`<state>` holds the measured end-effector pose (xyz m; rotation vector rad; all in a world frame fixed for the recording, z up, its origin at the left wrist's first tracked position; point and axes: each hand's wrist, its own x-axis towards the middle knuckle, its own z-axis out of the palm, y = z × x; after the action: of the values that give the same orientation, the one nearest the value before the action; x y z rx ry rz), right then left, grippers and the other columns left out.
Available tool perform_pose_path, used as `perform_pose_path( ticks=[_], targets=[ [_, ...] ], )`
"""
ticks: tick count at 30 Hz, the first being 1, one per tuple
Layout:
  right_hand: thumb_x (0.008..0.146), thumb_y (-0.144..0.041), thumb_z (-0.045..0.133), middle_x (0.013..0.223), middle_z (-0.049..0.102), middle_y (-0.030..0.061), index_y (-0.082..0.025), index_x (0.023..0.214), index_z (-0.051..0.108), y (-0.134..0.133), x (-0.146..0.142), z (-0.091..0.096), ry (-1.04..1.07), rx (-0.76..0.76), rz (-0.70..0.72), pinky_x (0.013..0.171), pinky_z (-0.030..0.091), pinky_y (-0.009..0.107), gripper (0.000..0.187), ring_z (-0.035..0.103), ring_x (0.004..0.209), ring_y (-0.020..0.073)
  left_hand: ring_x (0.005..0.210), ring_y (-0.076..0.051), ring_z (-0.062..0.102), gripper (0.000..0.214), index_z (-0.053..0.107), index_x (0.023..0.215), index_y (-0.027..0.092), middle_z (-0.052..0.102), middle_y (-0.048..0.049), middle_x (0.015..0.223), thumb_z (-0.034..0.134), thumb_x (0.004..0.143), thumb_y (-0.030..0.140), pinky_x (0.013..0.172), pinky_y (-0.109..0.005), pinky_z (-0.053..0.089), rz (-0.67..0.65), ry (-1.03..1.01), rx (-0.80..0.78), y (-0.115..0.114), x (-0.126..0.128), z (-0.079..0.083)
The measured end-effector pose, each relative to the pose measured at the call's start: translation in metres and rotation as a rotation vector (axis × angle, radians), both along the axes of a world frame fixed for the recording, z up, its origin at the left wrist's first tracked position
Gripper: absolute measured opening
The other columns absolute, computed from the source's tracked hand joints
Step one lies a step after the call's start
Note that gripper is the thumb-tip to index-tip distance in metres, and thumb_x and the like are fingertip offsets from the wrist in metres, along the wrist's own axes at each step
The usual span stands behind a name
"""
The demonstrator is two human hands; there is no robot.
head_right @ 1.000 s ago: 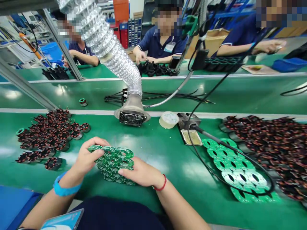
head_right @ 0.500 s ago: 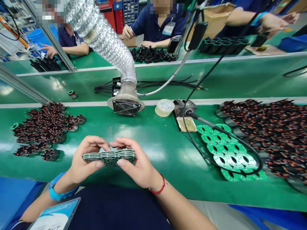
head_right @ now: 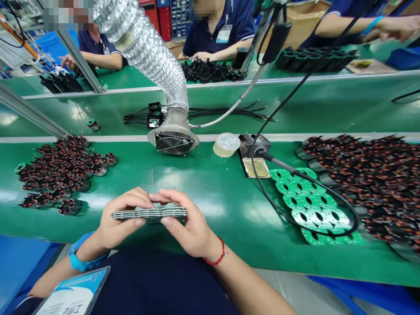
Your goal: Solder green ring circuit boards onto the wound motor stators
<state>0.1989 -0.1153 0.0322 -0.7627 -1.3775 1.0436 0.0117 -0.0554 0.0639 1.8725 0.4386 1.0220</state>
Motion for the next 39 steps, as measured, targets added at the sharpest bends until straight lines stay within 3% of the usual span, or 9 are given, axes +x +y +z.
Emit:
perform_pose_path(
  ticks=[5, 12, 21, 24, 28, 31, 33, 35, 39],
  targets=[
    [0.094, -0.020, 0.056, 0.117, 0.070, 0.0016, -0.030, 0.120, 0.058, -0.002, -0.009, 0.001, -0.086, 0.075, -0.217, 0.096, 0.053, 0.027, 0.028, 0.066, 0.110, 0.0128, 0.090, -0.017, 0.066, 0.025, 0.066, 0.113, 0.018, 0.074, -0.0085, 0.097, 0.063, 0.088, 0.016, 0.081, -0.031, 0.054, 0.128, -0.012, 0.159, -0.009, 0.005, -0.001],
    [0.092, -0.018, 0.058, 0.113, 0.072, 0.0051, -0.025, 0.116, 0.058, -0.004, -0.016, 0.004, -0.194, 0.196, -0.372, 0.092, 0.057, 0.028, 0.025, 0.069, 0.106, 0.0156, 0.101, -0.019, 0.069, 0.038, 0.062, 0.126, 0.019, 0.073, -0.0103, 0.111, 0.063, 0.088, 0.016, 0.090, -0.032, 0.056, 0.248, -0.032, 0.248, -0.020, 0.003, -0.005],
    [0.088, -0.008, 0.060, 0.123, 0.068, 0.0089, -0.023, 0.120, 0.056, 0.001, -0.029, -0.003, -0.300, 0.426, -0.496, 0.090, 0.059, 0.032, 0.036, 0.066, 0.112, 0.0194, 0.106, -0.019, 0.069, 0.041, 0.059, 0.132, 0.024, 0.070, -0.0065, 0.121, 0.056, 0.092, 0.014, 0.095, -0.030, 0.056, 0.461, -0.118, 0.158, -0.026, 0.013, -0.022],
    [0.090, -0.011, 0.058, 0.121, 0.069, 0.0079, -0.024, 0.116, 0.057, 0.009, -0.028, 0.001, -0.294, 0.355, -0.496, 0.089, 0.059, 0.031, 0.029, 0.067, 0.111, 0.0189, 0.112, -0.021, 0.066, 0.041, 0.059, 0.132, 0.022, 0.068, -0.0088, 0.125, 0.059, 0.091, 0.021, 0.100, -0.032, 0.053, 0.443, -0.074, 0.155, -0.020, 0.016, -0.018],
    [0.094, -0.023, 0.056, 0.104, 0.075, 0.0039, -0.024, 0.103, 0.062, 0.020, -0.011, 0.012, -0.297, 0.173, -0.435, 0.079, 0.058, 0.026, 0.011, 0.072, 0.094, 0.0166, 0.106, -0.020, 0.068, 0.027, 0.069, 0.115, 0.019, 0.072, -0.0091, 0.115, 0.059, 0.092, 0.028, 0.096, -0.030, 0.053, 0.442, -0.042, -0.164, -0.001, 0.009, 0.001],
    [0.092, -0.035, 0.058, 0.076, 0.071, -0.0004, -0.022, 0.090, 0.063, 0.025, 0.006, 0.018, -0.288, 0.008, -0.469, 0.061, 0.053, 0.022, 0.014, 0.068, 0.068, 0.0132, 0.074, -0.014, 0.069, 0.031, 0.068, 0.105, 0.014, 0.073, -0.0077, 0.092, 0.065, 0.086, 0.038, 0.066, -0.023, 0.054, 0.510, -0.104, -0.531, 0.020, -0.003, 0.009],
    [0.090, -0.044, 0.058, 0.073, 0.067, -0.0006, -0.021, 0.086, 0.061, 0.025, 0.015, 0.019, -0.238, -0.115, -0.434, 0.059, 0.050, 0.023, 0.023, 0.062, 0.065, 0.0128, 0.057, -0.010, 0.061, 0.041, 0.062, 0.108, 0.016, 0.070, -0.0033, 0.085, 0.072, 0.077, 0.041, 0.045, -0.018, 0.039, 0.495, -0.035, -0.712, 0.035, -0.010, 0.000],
    [0.090, -0.050, 0.056, 0.082, 0.068, 0.0019, -0.020, 0.088, 0.059, 0.026, 0.020, 0.020, -0.162, -0.212, -0.350, 0.066, 0.050, 0.025, 0.030, 0.061, 0.073, 0.0141, 0.056, -0.013, 0.059, 0.046, 0.057, 0.101, 0.018, 0.066, -0.0003, 0.076, 0.074, 0.069, 0.046, 0.042, -0.018, 0.031, 0.502, 0.092, -0.815, 0.053, -0.014, -0.023],
    [0.087, -0.056, 0.057, 0.086, 0.065, 0.0025, -0.019, 0.089, 0.056, 0.025, 0.020, 0.019, -0.090, -0.306, -0.285, 0.072, 0.046, 0.026, 0.037, 0.056, 0.076, 0.0140, 0.070, -0.021, 0.059, 0.041, 0.056, 0.082, 0.018, 0.062, -0.0033, 0.071, 0.061, 0.069, 0.056, 0.067, -0.033, 0.048, 0.661, 0.442, -0.504, 0.091, -0.020, -0.080]
  ],
)
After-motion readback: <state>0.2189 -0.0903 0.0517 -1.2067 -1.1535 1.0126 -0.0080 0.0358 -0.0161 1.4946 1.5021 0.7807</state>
